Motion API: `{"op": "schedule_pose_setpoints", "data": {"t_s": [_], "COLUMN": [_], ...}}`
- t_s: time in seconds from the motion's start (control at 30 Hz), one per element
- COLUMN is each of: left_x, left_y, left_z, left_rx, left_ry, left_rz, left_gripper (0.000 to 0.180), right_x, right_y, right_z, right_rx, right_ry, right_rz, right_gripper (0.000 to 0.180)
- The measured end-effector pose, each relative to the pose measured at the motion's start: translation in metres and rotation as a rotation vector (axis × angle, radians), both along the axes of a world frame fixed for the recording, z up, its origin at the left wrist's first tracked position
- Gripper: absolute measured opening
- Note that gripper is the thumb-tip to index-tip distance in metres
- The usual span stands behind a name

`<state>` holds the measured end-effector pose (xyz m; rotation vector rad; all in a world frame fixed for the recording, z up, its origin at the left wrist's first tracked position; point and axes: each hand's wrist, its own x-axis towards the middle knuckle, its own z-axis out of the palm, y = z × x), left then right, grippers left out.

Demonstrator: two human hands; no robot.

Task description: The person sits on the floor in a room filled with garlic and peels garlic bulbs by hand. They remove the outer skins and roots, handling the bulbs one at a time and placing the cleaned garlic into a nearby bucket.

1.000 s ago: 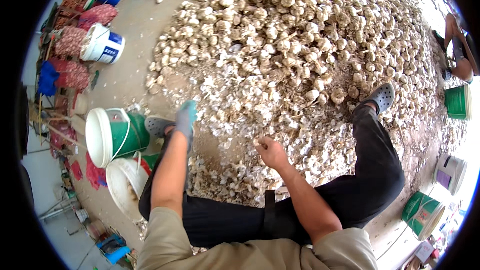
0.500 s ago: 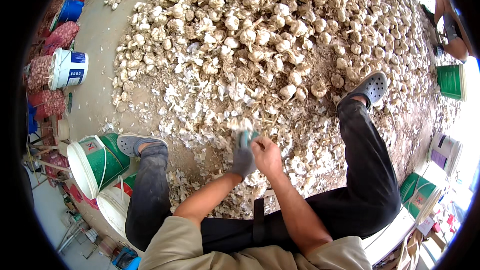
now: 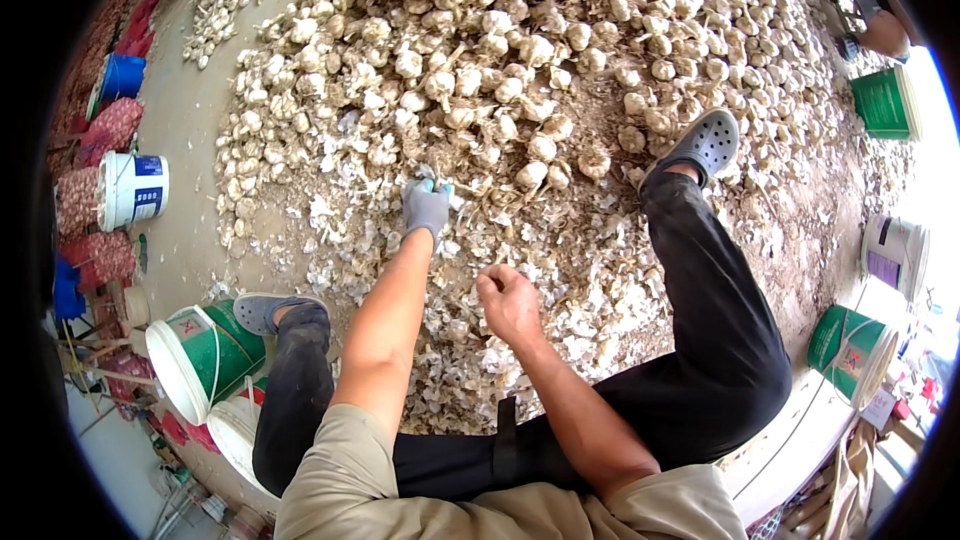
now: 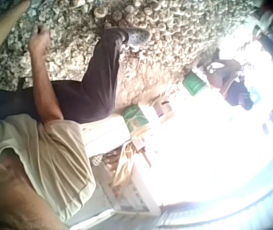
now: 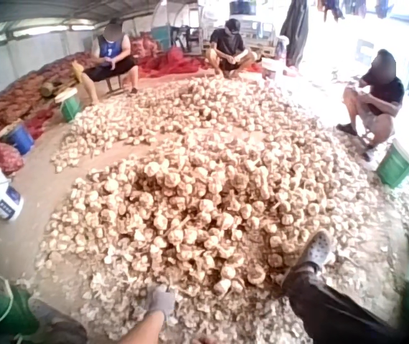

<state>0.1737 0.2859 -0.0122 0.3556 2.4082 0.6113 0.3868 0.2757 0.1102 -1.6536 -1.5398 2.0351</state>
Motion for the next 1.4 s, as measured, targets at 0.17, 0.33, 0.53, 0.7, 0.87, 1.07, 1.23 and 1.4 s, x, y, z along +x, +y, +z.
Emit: {"op": "schedule_pose_setpoints", "data": {"t_s": [0.17, 0.33, 0.53, 0.7, 0.87, 1.07, 1.23, 1.4], "left_x": [0.043, 0.105, 0.147, 0.162, 0.140, 0.102, 0.155, 0.155], "left_y": [-0.016, -0.059, -0.076, -0.078, -0.077, -0.107, -0.104, -0.108], "left_z": [0.038, 0.114, 0.115, 0.120, 0.105, 0.121, 0.157, 0.146], "left_rx": [0.366, 0.421, 0.553, 0.614, 0.685, 0.859, 0.508, 0.794], "left_ry": [-0.541, -0.561, -0.316, -0.337, -0.706, -0.887, -1.032, -0.906], "left_rz": [0.173, -0.275, -0.002, 0.341, 0.766, 0.881, 0.163, 0.367], "left_gripper": [0.022, 0.036, 0.026, 0.024, 0.023, 0.052, 0.057, 0.034], "right_x": [0.010, 0.018, 0.010, 0.015, 0.032, 0.037, 0.056, 0.043], "right_y": [0.008, 0.011, -0.030, -0.044, -0.042, -0.024, -0.019, -0.019], "right_z": [-0.008, -0.017, -0.018, 0.007, 0.019, 0.026, 0.008, 0.024], "right_rx": [-0.117, -0.515, -0.323, -0.100, 0.022, -0.837, -0.817, -0.500], "right_ry": [0.053, 0.322, 0.588, 0.346, 0.355, 0.643, 0.638, 0.624], "right_rz": [-0.116, -0.319, -0.444, -0.344, -0.022, -0.006, 0.059, 0.253], "right_gripper": [0.029, 0.051, 0.038, 0.044, 0.035, 0.053, 0.054, 0.040]}}
